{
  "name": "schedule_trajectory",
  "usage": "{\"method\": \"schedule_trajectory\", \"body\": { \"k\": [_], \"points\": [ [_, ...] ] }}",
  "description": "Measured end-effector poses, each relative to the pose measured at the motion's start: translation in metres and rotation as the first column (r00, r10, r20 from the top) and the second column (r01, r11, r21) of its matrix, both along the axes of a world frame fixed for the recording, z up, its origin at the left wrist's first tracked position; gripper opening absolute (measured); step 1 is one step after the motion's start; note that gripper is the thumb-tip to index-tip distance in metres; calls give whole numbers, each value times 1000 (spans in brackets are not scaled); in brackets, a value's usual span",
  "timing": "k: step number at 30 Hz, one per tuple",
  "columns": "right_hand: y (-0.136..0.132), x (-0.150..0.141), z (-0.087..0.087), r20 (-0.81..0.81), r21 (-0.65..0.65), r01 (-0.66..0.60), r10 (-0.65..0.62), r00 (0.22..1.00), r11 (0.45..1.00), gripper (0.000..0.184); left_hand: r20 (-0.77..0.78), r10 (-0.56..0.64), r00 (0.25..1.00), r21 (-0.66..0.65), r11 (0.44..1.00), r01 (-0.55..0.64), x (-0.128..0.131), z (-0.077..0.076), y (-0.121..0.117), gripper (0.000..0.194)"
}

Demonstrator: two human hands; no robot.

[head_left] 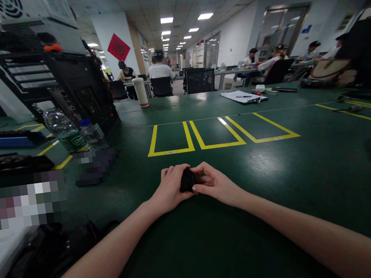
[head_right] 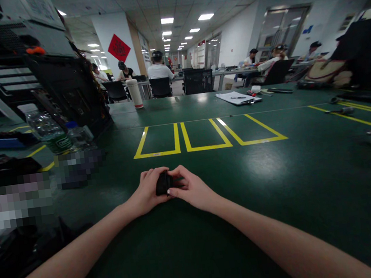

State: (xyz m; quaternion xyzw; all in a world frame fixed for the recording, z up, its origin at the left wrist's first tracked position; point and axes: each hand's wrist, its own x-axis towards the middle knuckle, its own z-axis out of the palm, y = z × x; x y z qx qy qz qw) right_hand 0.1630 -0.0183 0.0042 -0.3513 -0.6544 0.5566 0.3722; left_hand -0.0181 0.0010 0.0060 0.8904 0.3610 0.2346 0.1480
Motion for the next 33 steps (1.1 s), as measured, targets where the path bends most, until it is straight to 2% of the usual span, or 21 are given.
{"method": "schedule_trajectory", "body": {
  "k": [3,5,12,19,25,29,33],
  "points": [
    [0,-1,-1,-2,-12,13,-14,1000,1000,21,8,-3,1000,12,1000,2,0,0,0,55],
    [2,-2,-3,-9,20,65,-64,998,998,16,10,9,1000,20,1000,-9,1,-1,1,57],
    [6,-3,-5,73,26,94,-95,993,995,24,-3,11,1000,-9,1000,-11,2,1,0,53],
    [-3,-2,1,22,-8,7,-7,1000,1000,26,0,0,1000,-7,1000,0,0,0,1,53],
    [0,-4,-2,15,34,77,-77,997,996,16,31,20,999,18,1000,-21,2,-6,3,58],
    [2,-4,-2,67,31,106,-108,992,994,24,23,14,1000,4,1000,-14,2,-4,2,55],
    [0,-2,0,90,6,58,-59,994,998,23,1,10,1000,-7,1000,-10,1,1,0,54]
  ]
}}
